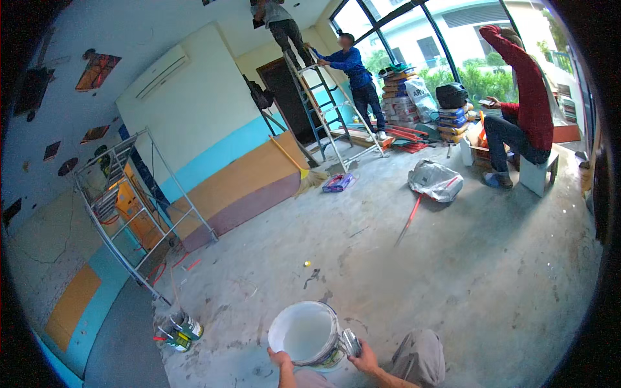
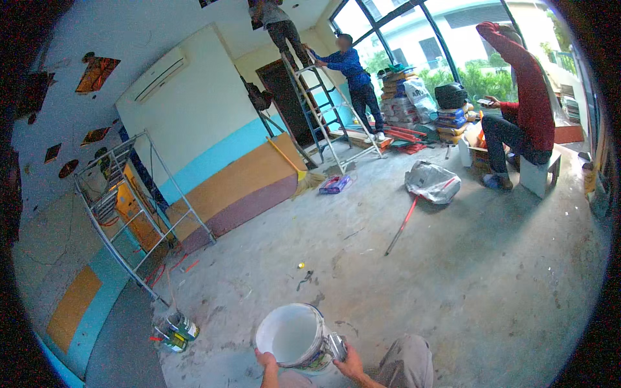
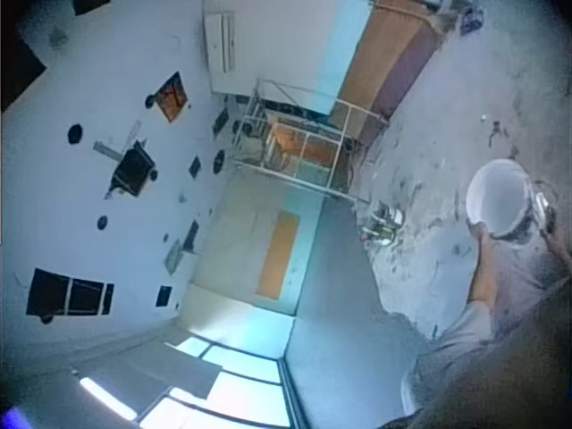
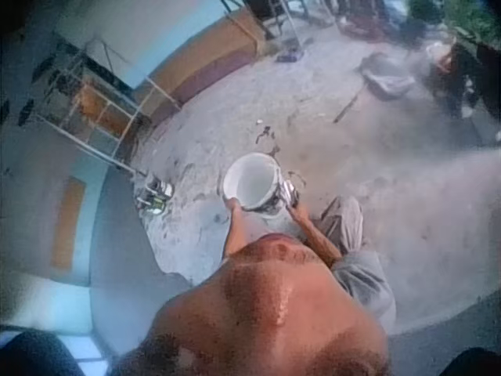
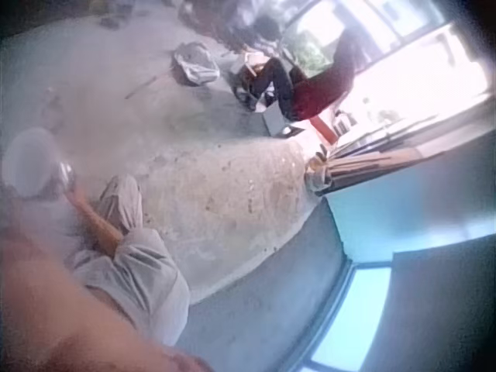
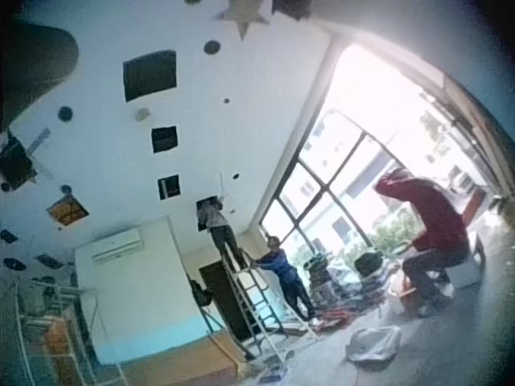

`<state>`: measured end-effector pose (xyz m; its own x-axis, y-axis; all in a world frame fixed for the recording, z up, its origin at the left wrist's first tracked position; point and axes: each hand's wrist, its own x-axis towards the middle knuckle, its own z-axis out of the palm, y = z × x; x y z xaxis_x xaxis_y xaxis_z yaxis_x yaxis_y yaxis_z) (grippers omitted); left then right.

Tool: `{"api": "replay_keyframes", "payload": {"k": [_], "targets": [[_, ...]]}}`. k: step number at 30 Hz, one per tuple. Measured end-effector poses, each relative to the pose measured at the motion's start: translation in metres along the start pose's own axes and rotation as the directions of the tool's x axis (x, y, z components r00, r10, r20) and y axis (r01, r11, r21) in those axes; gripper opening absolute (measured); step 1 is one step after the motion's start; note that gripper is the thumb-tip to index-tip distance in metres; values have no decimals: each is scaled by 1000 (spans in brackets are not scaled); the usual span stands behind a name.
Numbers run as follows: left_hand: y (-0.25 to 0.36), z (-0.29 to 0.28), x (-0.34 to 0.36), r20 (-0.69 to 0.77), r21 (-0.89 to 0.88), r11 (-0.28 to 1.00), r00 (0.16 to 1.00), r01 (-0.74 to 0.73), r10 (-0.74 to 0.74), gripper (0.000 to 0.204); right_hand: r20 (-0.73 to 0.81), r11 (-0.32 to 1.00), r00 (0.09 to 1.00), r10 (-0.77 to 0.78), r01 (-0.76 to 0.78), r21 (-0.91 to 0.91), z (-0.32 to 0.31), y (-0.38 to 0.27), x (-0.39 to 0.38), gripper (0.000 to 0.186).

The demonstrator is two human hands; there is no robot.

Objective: The recorder prepares a bucket of white substance (likely paint or plaster), puts on a glove, and mixes it with a scraper.

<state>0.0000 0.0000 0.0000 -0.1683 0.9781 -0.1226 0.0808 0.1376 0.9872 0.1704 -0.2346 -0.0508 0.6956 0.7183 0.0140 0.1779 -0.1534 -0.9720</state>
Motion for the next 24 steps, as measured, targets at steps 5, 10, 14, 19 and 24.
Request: {"api": "replay_keyframes", "payload": {"k": [5,10,14,19,24], "targets": [[12,-2,-19,-128,66,998,992,-16,24,51,16,984,994,106,-108,141,-4,-15,-9,83],[-2,6,-10,-97,-92,995,995,26,-35,45,-21,996,996,86,-85,33,1,7,0,81],[-50,-13,48,-110,-168,984,993,-66,48,45,63,987,987,149,-153,57,11,9,1,80],[-44,1,34,-107,82,996,993,-47,55,43,-124,978,973,195,-184,94,12,12,1,79],[-44,-10,37,-132,-77,994,989,-83,72,59,-128,918,933,337,-295,265,14,-22,-2,81]]}}
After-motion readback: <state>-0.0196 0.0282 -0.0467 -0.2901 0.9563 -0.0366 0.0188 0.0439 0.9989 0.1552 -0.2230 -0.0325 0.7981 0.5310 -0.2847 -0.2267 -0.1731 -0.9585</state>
